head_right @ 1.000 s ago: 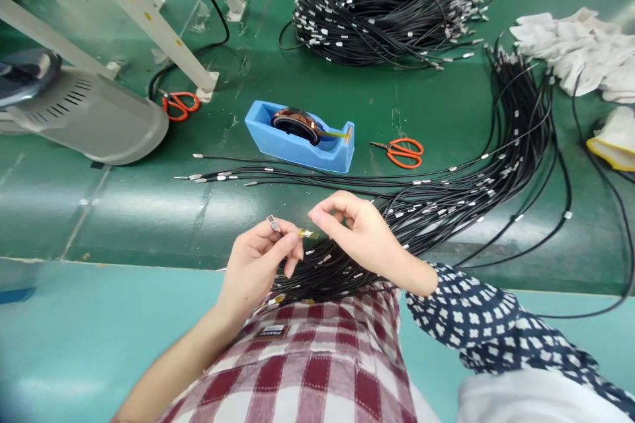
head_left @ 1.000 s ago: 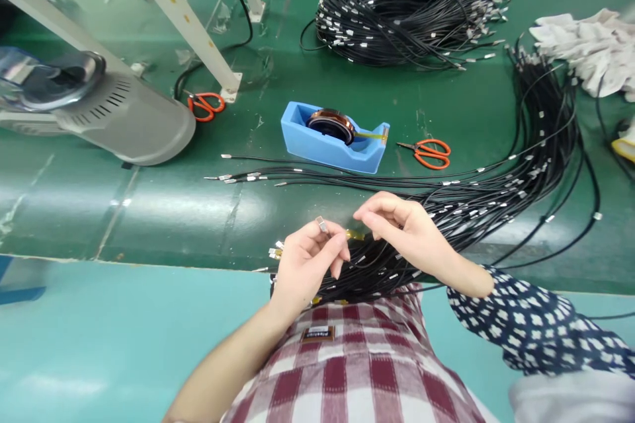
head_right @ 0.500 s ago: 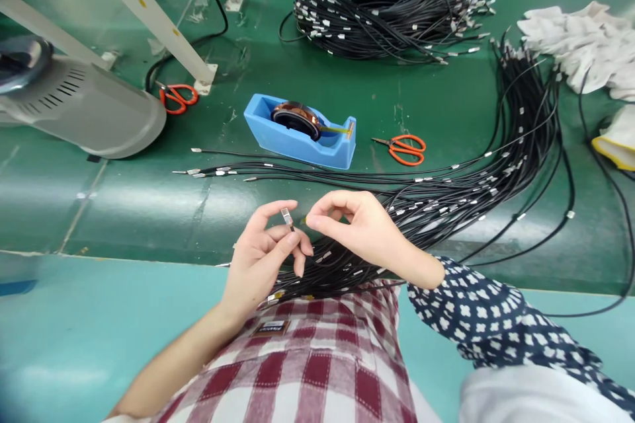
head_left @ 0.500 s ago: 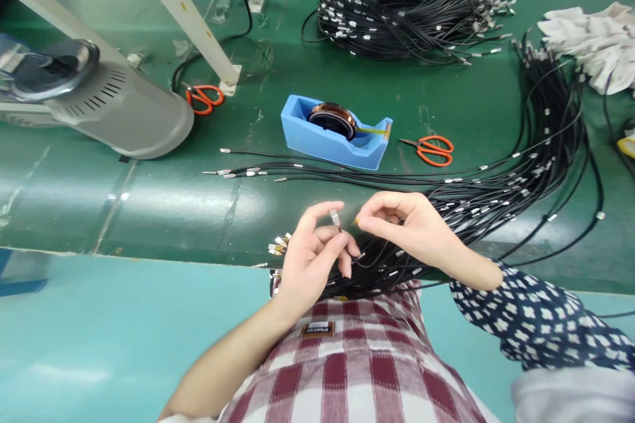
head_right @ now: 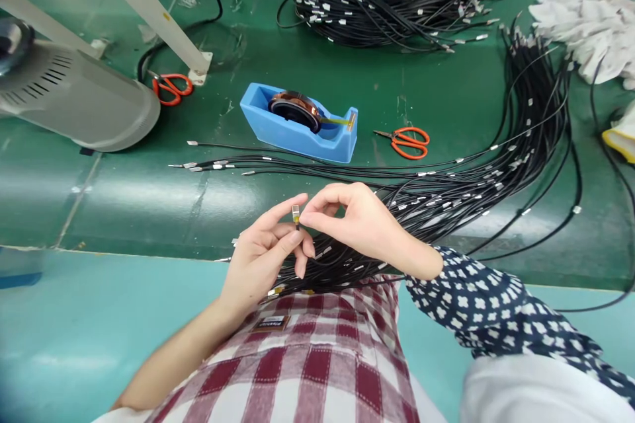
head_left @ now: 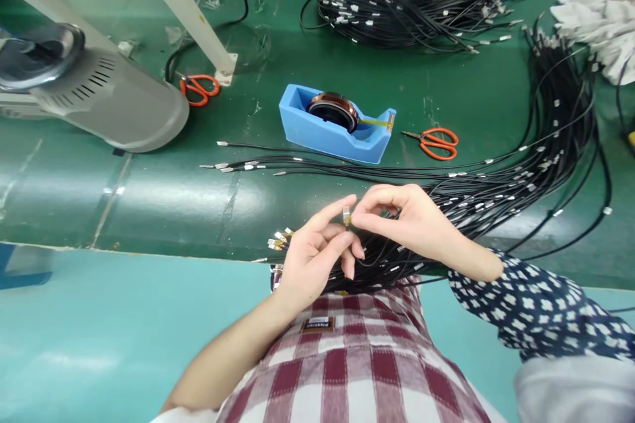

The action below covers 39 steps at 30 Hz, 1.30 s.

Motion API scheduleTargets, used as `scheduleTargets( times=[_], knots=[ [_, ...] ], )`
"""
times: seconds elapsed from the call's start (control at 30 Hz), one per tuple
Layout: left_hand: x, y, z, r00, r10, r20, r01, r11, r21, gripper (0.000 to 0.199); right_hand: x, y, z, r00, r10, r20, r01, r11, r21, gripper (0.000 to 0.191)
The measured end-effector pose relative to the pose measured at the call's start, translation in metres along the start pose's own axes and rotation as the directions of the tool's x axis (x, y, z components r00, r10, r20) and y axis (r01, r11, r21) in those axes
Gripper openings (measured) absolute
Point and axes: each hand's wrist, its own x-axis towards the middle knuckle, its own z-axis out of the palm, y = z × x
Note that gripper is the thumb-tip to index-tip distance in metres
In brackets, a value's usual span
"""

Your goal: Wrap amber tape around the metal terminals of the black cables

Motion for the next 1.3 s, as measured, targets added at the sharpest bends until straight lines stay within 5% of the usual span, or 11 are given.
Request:
scheduleTargets(
  times=[0.73, 1.0, 1.3],
  knots=[
    [0.001, 0.0, -0.001, 1.0, -0.026, -0.016, 0.026, 1.0, -0.009, 0.046, 0.001, -0.001, 0.007, 0.999, 0.008, -0.036, -0.008, 1.0, 0.007, 0.017],
    [0.001, -0.004, -0.001, 0.999, -0.013, -0.042, 0.012, 1.0, -0.028, 0.045, 0.004, 0.01, 0.02, 0.996, 0.09, -0.01, -0.086, 0.974, 0.209, 0.021],
    [0.008, -0.003, 0.001, 0.996, 0.011, -0.093, -0.013, 1.0, -0.016, 0.038, 0.003, 0.013, 0.026, 0.999, 0.042, 0.031, -0.049, 0.958, 0.281, 0.022]
  ],
)
